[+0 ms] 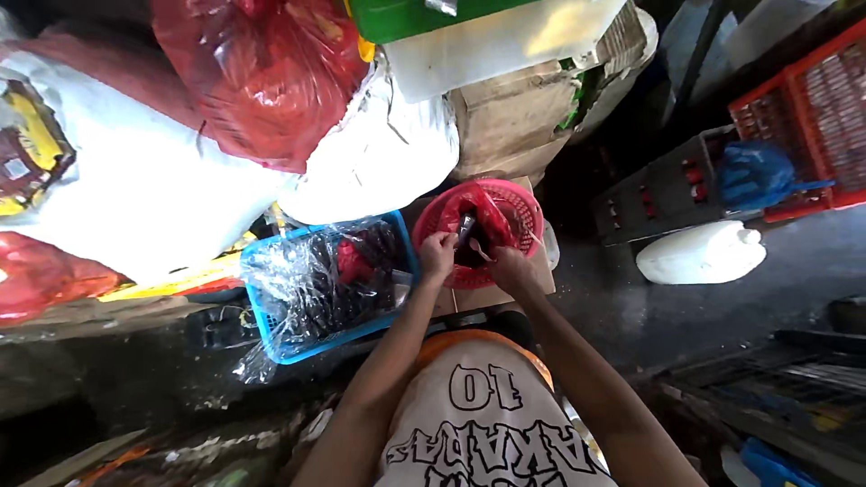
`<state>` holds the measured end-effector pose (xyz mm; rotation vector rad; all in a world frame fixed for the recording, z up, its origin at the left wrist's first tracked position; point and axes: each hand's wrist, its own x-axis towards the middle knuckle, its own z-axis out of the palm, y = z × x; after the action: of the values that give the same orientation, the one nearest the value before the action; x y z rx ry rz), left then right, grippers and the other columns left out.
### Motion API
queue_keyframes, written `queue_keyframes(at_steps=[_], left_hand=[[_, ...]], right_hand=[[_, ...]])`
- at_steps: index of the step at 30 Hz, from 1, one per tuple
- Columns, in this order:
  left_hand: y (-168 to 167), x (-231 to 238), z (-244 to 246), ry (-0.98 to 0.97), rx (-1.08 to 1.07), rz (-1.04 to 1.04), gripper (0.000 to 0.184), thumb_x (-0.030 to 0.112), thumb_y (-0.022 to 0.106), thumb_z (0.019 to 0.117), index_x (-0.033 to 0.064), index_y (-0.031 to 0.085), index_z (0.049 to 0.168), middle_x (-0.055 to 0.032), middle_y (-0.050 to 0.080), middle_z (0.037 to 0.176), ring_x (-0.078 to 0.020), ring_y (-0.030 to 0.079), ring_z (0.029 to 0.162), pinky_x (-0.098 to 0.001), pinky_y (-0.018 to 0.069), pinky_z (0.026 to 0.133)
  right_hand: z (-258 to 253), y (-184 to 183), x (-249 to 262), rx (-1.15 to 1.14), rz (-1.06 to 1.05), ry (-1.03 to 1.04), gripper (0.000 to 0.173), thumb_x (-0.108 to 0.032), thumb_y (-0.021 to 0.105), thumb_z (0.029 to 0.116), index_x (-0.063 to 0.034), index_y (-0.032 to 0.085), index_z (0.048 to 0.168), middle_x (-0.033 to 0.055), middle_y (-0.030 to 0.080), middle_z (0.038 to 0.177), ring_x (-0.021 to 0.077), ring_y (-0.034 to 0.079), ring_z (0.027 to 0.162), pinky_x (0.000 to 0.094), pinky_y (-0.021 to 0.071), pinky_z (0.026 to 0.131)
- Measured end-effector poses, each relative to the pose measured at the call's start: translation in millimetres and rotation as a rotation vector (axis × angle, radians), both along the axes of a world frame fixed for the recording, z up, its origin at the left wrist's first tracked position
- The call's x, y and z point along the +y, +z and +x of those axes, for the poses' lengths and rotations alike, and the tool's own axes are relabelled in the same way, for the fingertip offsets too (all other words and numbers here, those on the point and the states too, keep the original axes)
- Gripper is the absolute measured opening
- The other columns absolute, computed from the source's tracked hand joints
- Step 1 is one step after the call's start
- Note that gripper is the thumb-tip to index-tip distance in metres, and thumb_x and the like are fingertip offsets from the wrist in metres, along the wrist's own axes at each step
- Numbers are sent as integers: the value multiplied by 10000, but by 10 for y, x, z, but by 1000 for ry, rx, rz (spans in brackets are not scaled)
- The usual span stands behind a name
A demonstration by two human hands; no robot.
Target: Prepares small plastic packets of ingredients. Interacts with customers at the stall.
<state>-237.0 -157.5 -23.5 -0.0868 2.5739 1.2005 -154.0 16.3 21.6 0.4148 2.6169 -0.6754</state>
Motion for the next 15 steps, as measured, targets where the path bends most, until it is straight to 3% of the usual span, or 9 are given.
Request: queue_keyframes(at_steps=[2, 4, 8, 12, 15], left_hand=[[80, 19, -95, 37, -3, 135, 335, 347, 592, 1033, 53, 753, 1046, -107, 744, 956, -221, 707, 866, -473, 574, 839], [308, 23, -146, 48, -1, 274, 319, 335, 609, 1031, 49, 751, 1022, -91, 732, 913, -180, 674, 732, -410, 578, 695], [628, 59, -131, 14, -17, 424, 280, 322, 634, 1021, 70, 757, 1019, -49, 731, 890, -139, 649, 671, -333, 556, 600], [400, -39, -83, 81, -59, 395, 289, 337, 633, 1023, 76, 756, 1034, -47, 724, 895, -122, 592, 610, -303, 491, 536], [324, -159, 34, 113, -107, 413, 297, 380, 637, 1017, 112, 764, 1036, -25, 718, 873, -107, 520, 543, -276, 419, 481]], right_hand=[[-54, 38, 50, 77, -42, -52, 254, -278, 609, 972, -140, 744, 1136, 156, 697, 1192, 382, 681, 1068, 661, 553, 826], [-55, 123, 85, 167, -71, -111, 252, -264, 615, 972, -138, 745, 1148, 156, 689, 1197, 381, 683, 1043, 655, 557, 805], [-19, 218, 146, 272, -83, -174, 197, -242, 649, 957, -150, 745, 1103, 143, 702, 1106, 365, 689, 980, 639, 565, 772], [-264, -56, 203, 254, -91, -196, 247, -339, 614, 960, -196, 760, 1099, 56, 733, 1111, 264, 698, 1048, 566, 565, 886], [-341, -371, 166, 356, -325, -271, 298, -391, 610, 1000, -163, 754, 1125, 56, 747, 1065, 213, 711, 998, 509, 574, 916]])
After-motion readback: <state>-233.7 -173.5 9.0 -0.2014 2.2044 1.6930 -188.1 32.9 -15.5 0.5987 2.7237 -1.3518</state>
